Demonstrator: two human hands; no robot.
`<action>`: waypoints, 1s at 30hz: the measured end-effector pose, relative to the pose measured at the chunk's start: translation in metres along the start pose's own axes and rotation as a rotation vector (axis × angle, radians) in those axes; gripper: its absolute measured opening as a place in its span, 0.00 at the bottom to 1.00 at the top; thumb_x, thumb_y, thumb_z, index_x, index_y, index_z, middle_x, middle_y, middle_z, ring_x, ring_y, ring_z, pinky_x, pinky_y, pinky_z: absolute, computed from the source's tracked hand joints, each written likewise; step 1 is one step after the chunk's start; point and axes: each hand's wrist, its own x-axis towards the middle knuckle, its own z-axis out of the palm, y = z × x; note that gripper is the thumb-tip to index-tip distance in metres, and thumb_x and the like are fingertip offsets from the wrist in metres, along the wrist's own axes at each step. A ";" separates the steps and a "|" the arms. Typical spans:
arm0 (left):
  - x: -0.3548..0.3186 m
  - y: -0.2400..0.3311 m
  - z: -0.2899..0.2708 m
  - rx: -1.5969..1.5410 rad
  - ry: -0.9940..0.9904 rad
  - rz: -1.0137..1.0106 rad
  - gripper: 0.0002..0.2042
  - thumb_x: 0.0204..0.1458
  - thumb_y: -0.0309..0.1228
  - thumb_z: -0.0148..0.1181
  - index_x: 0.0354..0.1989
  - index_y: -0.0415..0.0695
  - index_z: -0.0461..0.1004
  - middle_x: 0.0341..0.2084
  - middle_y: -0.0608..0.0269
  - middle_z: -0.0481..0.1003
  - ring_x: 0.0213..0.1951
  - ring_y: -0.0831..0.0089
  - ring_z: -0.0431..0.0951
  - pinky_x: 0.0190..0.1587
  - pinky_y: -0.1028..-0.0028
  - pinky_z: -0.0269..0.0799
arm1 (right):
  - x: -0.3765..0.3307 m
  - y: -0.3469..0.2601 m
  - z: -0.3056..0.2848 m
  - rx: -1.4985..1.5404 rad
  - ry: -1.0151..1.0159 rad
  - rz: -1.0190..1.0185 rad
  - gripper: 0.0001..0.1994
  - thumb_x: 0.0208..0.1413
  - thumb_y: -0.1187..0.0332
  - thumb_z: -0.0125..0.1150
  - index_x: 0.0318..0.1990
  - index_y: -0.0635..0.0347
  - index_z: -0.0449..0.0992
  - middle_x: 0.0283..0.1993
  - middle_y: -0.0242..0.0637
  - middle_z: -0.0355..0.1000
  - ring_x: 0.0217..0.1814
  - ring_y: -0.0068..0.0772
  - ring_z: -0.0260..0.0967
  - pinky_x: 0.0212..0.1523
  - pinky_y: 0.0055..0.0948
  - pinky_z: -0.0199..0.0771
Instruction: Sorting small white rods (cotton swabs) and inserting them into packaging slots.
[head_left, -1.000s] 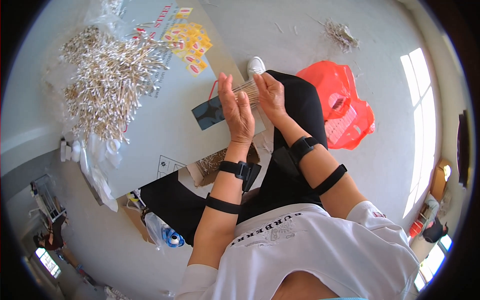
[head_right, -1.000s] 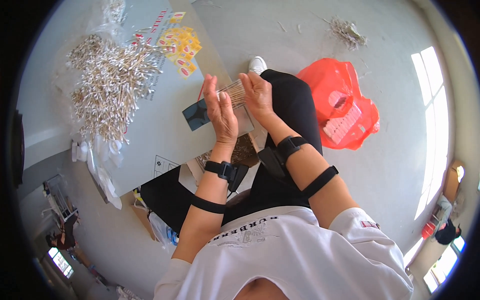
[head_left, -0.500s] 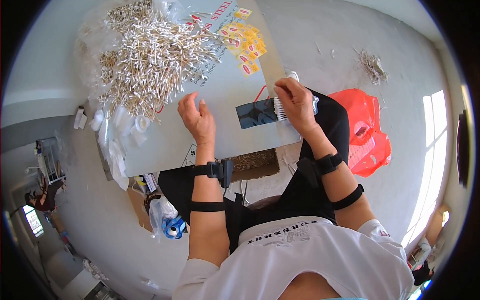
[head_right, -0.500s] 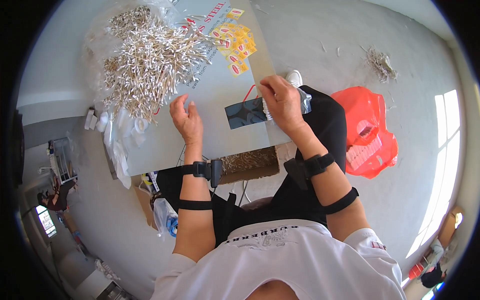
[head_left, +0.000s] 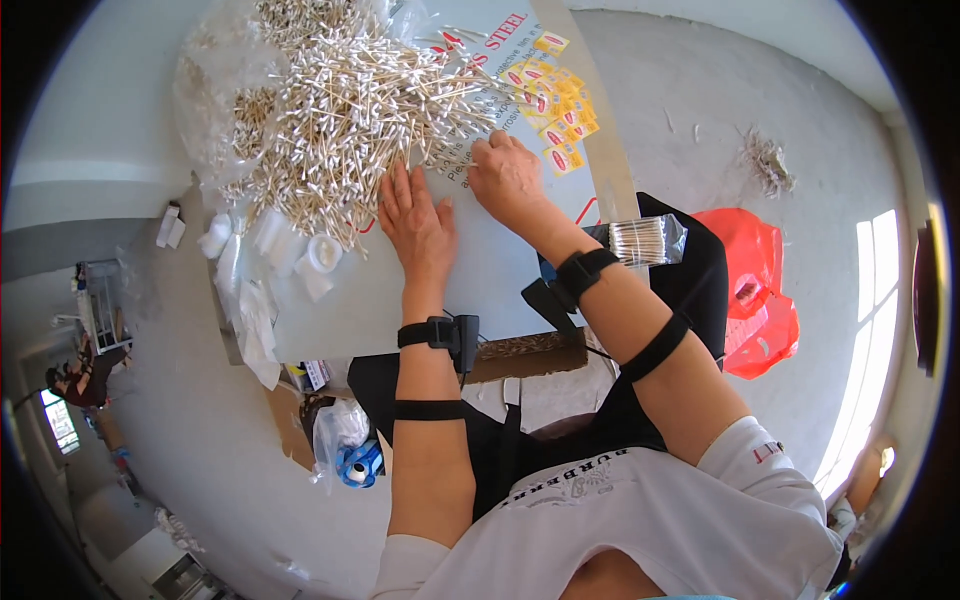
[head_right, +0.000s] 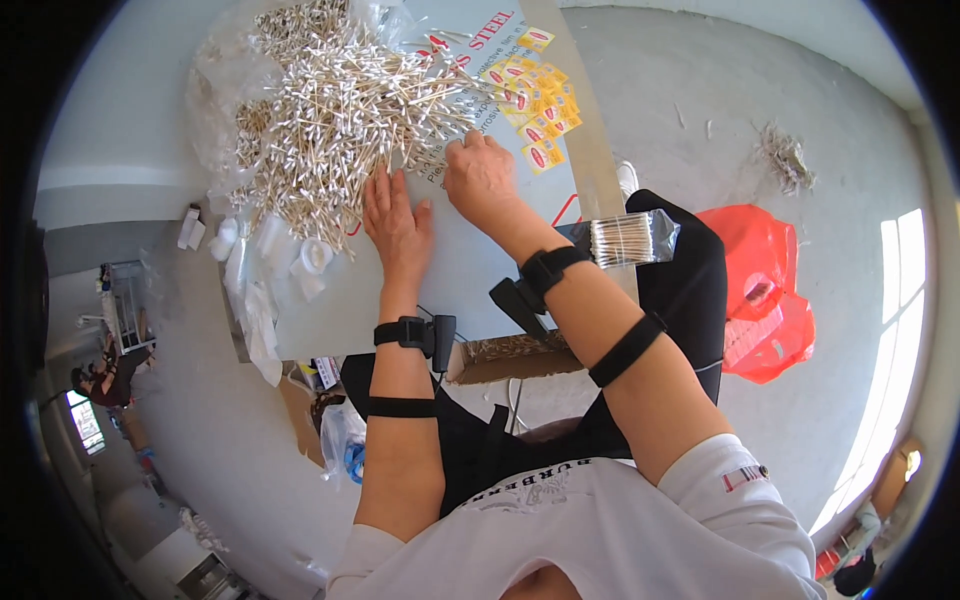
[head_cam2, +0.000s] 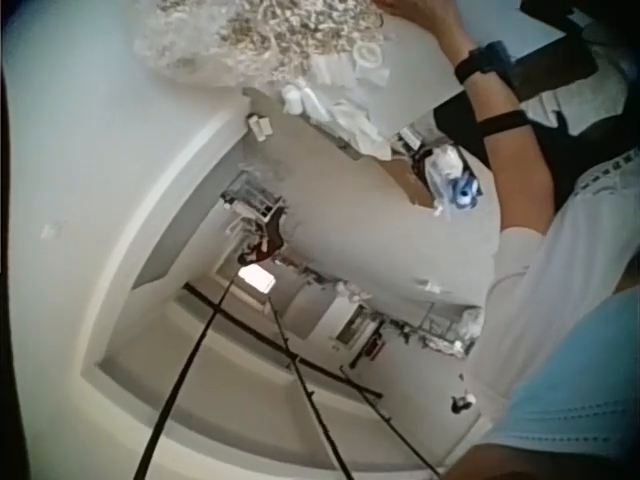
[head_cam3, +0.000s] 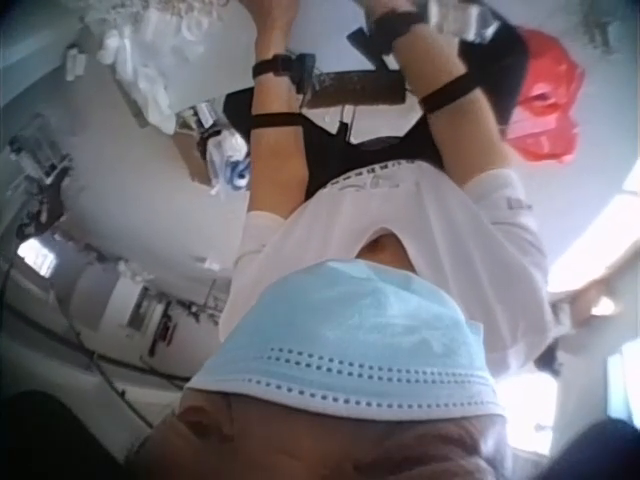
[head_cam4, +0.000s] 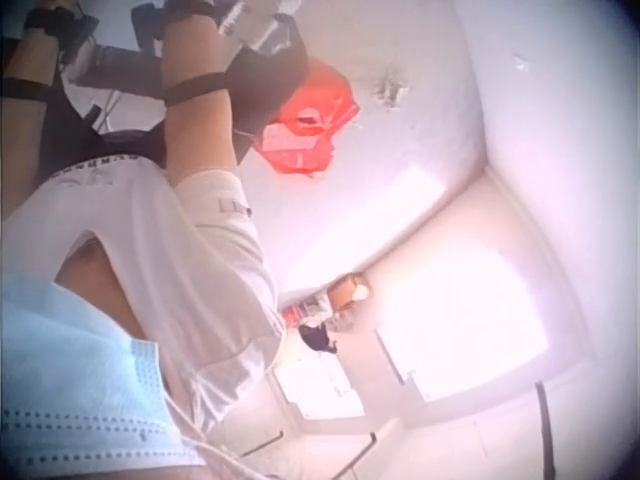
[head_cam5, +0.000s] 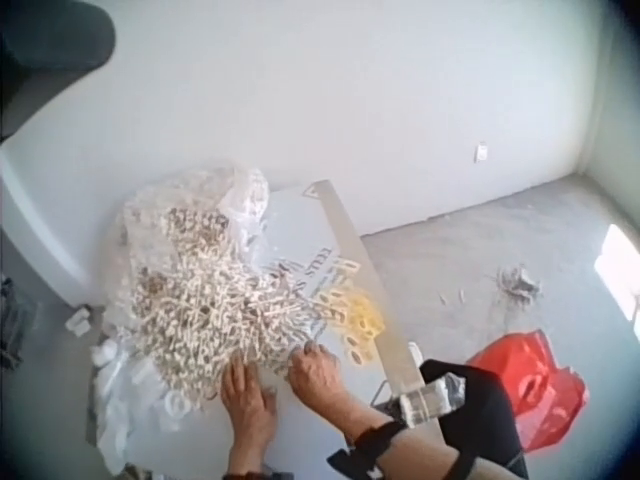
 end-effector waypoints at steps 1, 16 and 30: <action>0.000 0.000 0.002 -0.008 0.014 0.011 0.29 0.50 0.29 0.60 0.62 0.44 0.61 0.67 0.53 0.52 0.69 0.50 0.46 0.66 0.49 0.44 | -0.010 0.006 -0.006 -0.009 -0.006 0.000 0.08 0.46 0.67 0.61 0.29 0.60 0.72 0.35 0.42 0.68 0.42 0.46 0.69 0.38 0.43 0.71; 0.043 0.017 -0.006 0.074 0.116 -0.114 0.09 0.44 0.34 0.66 0.31 0.46 0.76 0.36 0.58 0.70 0.46 0.56 0.66 0.47 0.57 0.63 | -0.090 0.017 -0.054 0.189 -0.089 -0.227 0.09 0.43 0.72 0.64 0.28 0.59 0.67 0.31 0.40 0.63 0.36 0.44 0.66 0.36 0.40 0.69; -0.014 0.022 -0.018 -0.232 -0.060 -0.120 0.06 0.44 0.26 0.63 0.23 0.43 0.71 0.23 0.58 0.71 0.32 0.54 0.70 0.36 0.58 0.67 | -0.094 0.003 -0.056 0.134 -0.048 -0.164 0.13 0.40 0.71 0.68 0.35 0.56 0.73 0.34 0.36 0.67 0.40 0.42 0.68 0.39 0.39 0.69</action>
